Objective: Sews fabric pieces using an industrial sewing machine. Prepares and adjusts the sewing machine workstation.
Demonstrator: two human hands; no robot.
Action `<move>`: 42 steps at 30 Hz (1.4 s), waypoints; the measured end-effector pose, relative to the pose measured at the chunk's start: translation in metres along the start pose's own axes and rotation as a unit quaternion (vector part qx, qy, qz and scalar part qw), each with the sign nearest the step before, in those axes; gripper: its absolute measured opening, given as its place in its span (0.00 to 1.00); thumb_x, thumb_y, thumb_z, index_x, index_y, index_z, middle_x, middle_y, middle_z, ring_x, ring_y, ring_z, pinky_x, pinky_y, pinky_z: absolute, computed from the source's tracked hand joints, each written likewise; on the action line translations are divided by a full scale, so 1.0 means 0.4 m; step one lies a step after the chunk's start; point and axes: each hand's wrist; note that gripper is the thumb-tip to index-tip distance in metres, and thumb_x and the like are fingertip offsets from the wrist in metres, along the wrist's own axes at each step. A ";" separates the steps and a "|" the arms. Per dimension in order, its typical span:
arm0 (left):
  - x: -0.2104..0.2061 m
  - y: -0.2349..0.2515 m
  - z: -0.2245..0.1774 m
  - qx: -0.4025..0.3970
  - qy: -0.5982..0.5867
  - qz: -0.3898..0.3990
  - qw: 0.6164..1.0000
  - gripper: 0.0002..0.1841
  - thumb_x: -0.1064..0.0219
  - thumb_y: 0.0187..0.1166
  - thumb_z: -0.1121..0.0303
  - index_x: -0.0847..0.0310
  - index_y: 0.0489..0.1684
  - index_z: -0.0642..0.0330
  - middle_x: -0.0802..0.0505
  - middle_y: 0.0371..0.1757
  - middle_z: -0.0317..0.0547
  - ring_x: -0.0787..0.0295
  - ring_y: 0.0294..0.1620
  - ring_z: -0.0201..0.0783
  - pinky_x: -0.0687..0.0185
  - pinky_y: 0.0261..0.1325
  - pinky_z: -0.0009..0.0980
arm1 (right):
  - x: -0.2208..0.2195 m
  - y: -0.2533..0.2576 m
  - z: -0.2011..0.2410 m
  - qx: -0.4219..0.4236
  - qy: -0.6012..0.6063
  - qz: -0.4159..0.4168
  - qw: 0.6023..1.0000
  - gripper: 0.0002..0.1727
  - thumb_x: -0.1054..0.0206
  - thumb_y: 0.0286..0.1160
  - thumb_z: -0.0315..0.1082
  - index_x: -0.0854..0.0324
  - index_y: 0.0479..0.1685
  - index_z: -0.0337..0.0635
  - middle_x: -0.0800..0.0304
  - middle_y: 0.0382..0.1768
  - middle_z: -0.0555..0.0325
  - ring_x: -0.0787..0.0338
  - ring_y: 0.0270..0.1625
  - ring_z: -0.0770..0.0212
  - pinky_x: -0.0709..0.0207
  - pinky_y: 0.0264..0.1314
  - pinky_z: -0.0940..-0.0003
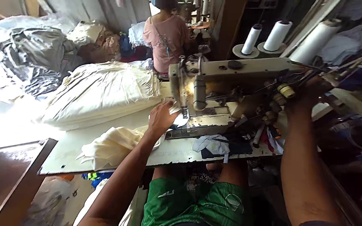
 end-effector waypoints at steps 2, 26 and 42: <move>0.005 0.027 0.013 -0.005 -0.020 0.023 1.000 0.18 0.26 0.77 0.50 0.11 0.52 0.53 0.05 0.50 0.50 0.08 0.54 0.56 0.17 0.56 0.67 | 0.006 0.007 -0.007 -0.010 0.008 -0.004 1.000 0.24 0.63 0.96 0.49 0.25 0.68 0.46 0.12 0.53 0.60 0.11 0.56 0.64 0.15 0.62 0.56; 0.033 0.258 -0.012 0.165 -0.004 -0.001 0.986 0.19 0.44 0.90 0.58 0.14 0.55 0.65 0.09 0.57 0.69 0.13 0.63 0.70 0.26 0.59 0.72 | 0.007 0.004 -0.009 -0.003 0.050 0.053 0.997 0.28 0.72 0.96 0.47 0.28 0.70 0.45 0.11 0.55 0.63 0.11 0.57 0.70 0.15 0.62 0.67; 0.159 -0.305 0.142 0.066 -0.165 -0.053 0.983 0.16 0.24 0.77 0.65 0.15 0.61 0.53 0.04 0.45 0.43 0.06 0.43 0.38 0.09 0.50 0.48 | -0.043 -0.560 0.046 -0.092 -0.179 0.257 0.945 0.25 0.54 0.92 0.60 0.22 0.58 0.50 0.21 0.26 0.75 0.31 0.19 0.77 0.37 0.17 0.80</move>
Point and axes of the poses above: each hand's wrist, its own y-axis towards the middle knuckle, its own x-axis out of the back of the hand, z = x × y
